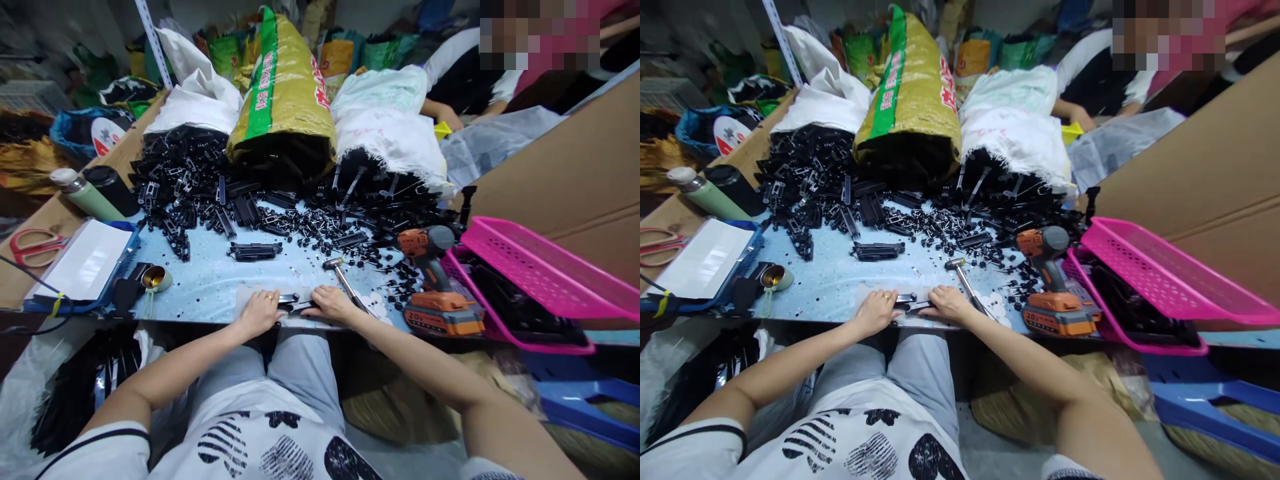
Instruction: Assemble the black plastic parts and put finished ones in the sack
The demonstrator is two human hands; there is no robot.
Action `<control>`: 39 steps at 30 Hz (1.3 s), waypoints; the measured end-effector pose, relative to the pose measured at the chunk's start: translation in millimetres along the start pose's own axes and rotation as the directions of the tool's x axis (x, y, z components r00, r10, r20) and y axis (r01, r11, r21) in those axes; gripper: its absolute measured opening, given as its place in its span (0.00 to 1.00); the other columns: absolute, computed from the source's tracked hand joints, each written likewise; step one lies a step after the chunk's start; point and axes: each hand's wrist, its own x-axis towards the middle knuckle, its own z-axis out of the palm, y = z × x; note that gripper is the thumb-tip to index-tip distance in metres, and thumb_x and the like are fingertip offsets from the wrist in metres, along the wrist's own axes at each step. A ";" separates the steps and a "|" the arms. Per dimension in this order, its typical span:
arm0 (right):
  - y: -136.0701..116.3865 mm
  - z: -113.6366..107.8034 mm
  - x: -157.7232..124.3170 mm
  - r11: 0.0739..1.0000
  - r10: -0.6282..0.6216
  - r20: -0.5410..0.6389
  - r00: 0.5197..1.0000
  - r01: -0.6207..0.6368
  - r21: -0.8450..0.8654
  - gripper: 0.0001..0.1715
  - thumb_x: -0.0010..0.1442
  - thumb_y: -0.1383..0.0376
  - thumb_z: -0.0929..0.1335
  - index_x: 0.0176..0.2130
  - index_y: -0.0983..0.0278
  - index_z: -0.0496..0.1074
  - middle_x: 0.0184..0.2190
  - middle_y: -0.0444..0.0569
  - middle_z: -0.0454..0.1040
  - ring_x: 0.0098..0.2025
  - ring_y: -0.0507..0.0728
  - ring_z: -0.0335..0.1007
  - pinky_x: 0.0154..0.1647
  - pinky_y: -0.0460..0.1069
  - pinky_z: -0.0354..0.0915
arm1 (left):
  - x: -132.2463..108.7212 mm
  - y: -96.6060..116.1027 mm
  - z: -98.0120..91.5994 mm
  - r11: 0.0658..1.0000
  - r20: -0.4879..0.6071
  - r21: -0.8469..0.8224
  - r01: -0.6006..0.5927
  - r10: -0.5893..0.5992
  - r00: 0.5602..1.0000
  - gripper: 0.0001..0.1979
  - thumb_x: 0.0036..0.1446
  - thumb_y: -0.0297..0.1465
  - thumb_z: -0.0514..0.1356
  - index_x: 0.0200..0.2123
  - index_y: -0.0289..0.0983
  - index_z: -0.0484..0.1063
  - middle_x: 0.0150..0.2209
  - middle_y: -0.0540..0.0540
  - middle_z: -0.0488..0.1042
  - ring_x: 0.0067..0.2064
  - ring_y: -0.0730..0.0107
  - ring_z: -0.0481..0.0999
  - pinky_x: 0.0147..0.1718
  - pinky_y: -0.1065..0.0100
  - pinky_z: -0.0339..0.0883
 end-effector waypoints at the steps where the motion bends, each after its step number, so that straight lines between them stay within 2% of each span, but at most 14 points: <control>1: -5.0 -4.7 -1.1 1.000 0.005 -0.021 1.000 -0.005 0.003 0.37 0.58 0.39 0.57 0.29 0.69 0.70 0.23 0.51 0.68 0.27 0.54 0.64 0.27 0.47 0.53 | -4.0 -2.6 -1.3 1.000 -0.018 -0.001 0.009 -0.010 1.000 0.19 0.62 0.40 0.50 0.43 0.29 0.69 0.35 0.38 0.73 0.37 0.59 0.72 0.33 0.63 0.61; 4: -23.0 -25.9 0.5 0.999 -0.019 -0.094 0.995 0.023 0.044 0.36 0.58 0.39 0.56 0.24 0.67 0.66 0.20 0.48 0.66 0.24 0.52 0.62 0.25 0.47 0.50 | -13.1 -12.9 -9.4 0.999 -0.116 -0.034 0.040 -0.043 0.992 0.20 0.64 0.40 0.47 0.29 0.34 0.69 0.26 0.43 0.72 0.29 0.64 0.72 0.27 0.67 0.59; 10: -50.9 -87.1 15.6 0.979 -0.150 -0.167 0.974 0.169 0.109 0.33 0.64 0.46 0.53 0.23 0.66 0.63 0.19 0.46 0.64 0.22 0.50 0.58 0.24 0.47 0.47 | -27.0 -31.1 -47.1 0.991 -0.364 -0.107 -0.081 0.037 0.931 0.21 0.65 0.37 0.46 0.22 0.36 0.65 0.19 0.48 0.68 0.23 0.70 0.68 0.22 0.69 0.56; 15: -74.1 -132.8 20.4 0.900 -0.288 -0.250 0.924 0.350 0.258 0.33 0.65 0.46 0.51 0.21 0.64 0.61 0.16 0.43 0.58 0.20 0.50 0.53 0.21 0.48 0.45 | -49.4 -30.0 -87.3 0.881 -0.405 -0.332 -0.336 0.189 0.895 0.22 0.66 0.38 0.42 0.23 0.37 0.65 0.18 0.49 0.66 0.21 0.72 0.65 0.23 0.69 0.55; 19: -91.6 -152.8 24.9 0.859 -0.372 -0.246 0.895 0.432 0.273 0.30 0.66 0.49 0.53 0.21 0.63 0.60 0.17 0.44 0.58 0.19 0.51 0.52 0.20 0.48 0.44 | -64.0 -24.4 -108.7 0.865 -0.379 -0.361 -0.348 0.205 0.902 0.21 0.65 0.37 0.41 0.23 0.38 0.64 0.18 0.49 0.64 0.21 0.71 0.63 0.22 0.67 0.54; 24: -89.9 -143.0 34.6 0.910 -0.286 -0.279 0.917 0.351 0.219 0.32 0.64 0.46 0.54 0.20 0.63 0.59 0.16 0.43 0.58 0.18 0.50 0.51 0.21 0.48 0.44 | -59.2 -28.3 -121.5 0.908 -0.384 -0.282 -0.310 0.189 0.904 0.19 0.65 0.33 0.44 0.23 0.37 0.62 0.17 0.50 0.64 0.19 0.72 0.63 0.20 0.69 0.53; 27: -83.0 -142.7 36.8 0.855 -0.341 -0.343 0.875 0.440 0.274 0.33 0.62 0.43 0.55 0.18 0.62 0.57 0.15 0.42 0.54 0.18 0.50 0.48 0.20 0.48 0.44 | -58.2 -30.8 -130.1 0.887 -0.328 -0.288 -0.361 0.263 0.907 0.20 0.65 0.38 0.44 0.22 0.38 0.61 0.17 0.50 0.63 0.18 0.72 0.62 0.19 0.69 0.52; 30: -83.9 -150.6 37.2 0.805 -0.364 -0.369 0.855 0.488 0.338 0.32 0.59 0.41 0.58 0.18 0.62 0.56 0.15 0.41 0.53 0.18 0.51 0.47 0.19 0.49 0.43 | -64.2 -25.6 -134.6 0.830 -0.319 -0.328 -0.451 0.352 0.880 0.23 0.64 0.44 0.44 0.22 0.38 0.61 0.16 0.50 0.62 0.17 0.71 0.61 0.17 0.68 0.51; 33: -98.6 -145.4 37.5 0.641 -0.324 -0.461 0.826 0.550 0.536 0.33 0.60 0.41 0.56 0.18 0.62 0.54 0.14 0.40 0.50 0.17 0.50 0.47 0.19 0.50 0.42 | -68.9 -8.2 -129.3 0.706 -0.416 -0.510 -0.491 0.298 0.859 0.26 0.64 0.46 0.38 0.24 0.37 0.63 0.16 0.50 0.61 0.18 0.71 0.62 0.17 0.68 0.51; 34: -105.7 -138.1 37.6 0.545 -0.294 -0.509 0.809 0.579 0.607 0.33 0.62 0.42 0.54 0.19 0.62 0.54 0.14 0.40 0.50 0.16 0.50 0.48 0.19 0.49 0.43 | -68.7 -0.5 -125.5 0.644 -0.447 -0.581 -0.498 0.259 0.856 0.27 0.64 0.46 0.36 0.25 0.37 0.63 0.16 0.50 0.61 0.18 0.72 0.63 0.18 0.68 0.52; 36: -119.7 -116.4 38.0 0.358 -0.237 -0.601 0.764 0.643 0.677 0.34 0.62 0.41 0.50 0.21 0.62 0.57 0.14 0.40 0.52 0.16 0.50 0.51 0.19 0.48 0.47 | -64.9 14.3 -115.7 0.514 -0.544 -0.662 -0.545 0.170 0.821 0.29 0.64 0.47 0.33 0.25 0.37 0.63 0.15 0.50 0.61 0.17 0.74 0.63 0.17 0.69 0.53; 37: -125.0 -103.5 39.1 0.315 -0.195 -0.630 0.752 0.656 0.686 0.35 0.61 0.40 0.48 0.23 0.61 0.58 0.15 0.41 0.54 0.17 0.50 0.53 0.20 0.48 0.49 | -61.9 20.4 -109.5 0.477 -0.594 -0.669 -0.570 0.116 0.796 0.29 0.64 0.48 0.33 0.26 0.37 0.63 0.14 0.51 0.61 0.16 0.74 0.62 0.17 0.70 0.53; 38: -128.3 -90.3 41.1 0.317 -0.118 -0.651 0.750 0.650 0.691 0.36 0.59 0.37 0.47 0.25 0.61 0.59 0.16 0.42 0.57 0.18 0.51 0.56 0.21 0.48 0.53 | -58.8 25.1 -102.4 0.470 -0.643 -0.658 -0.588 0.056 0.764 0.30 0.63 0.49 0.34 0.26 0.37 0.64 0.15 0.51 0.61 0.16 0.74 0.62 0.18 0.70 0.54; 39: -129.3 -77.7 44.6 0.361 0.012 -0.656 0.754 0.609 0.707 0.37 0.57 0.36 0.46 0.28 0.60 0.60 0.19 0.44 0.59 0.21 0.52 0.59 0.24 0.49 0.57 | -55.8 28.4 -94.2 0.491 -0.685 -0.633 -0.598 0.003 0.728 0.30 0.62 0.51 0.34 0.28 0.37 0.65 0.15 0.51 0.63 0.17 0.74 0.63 0.18 0.70 0.56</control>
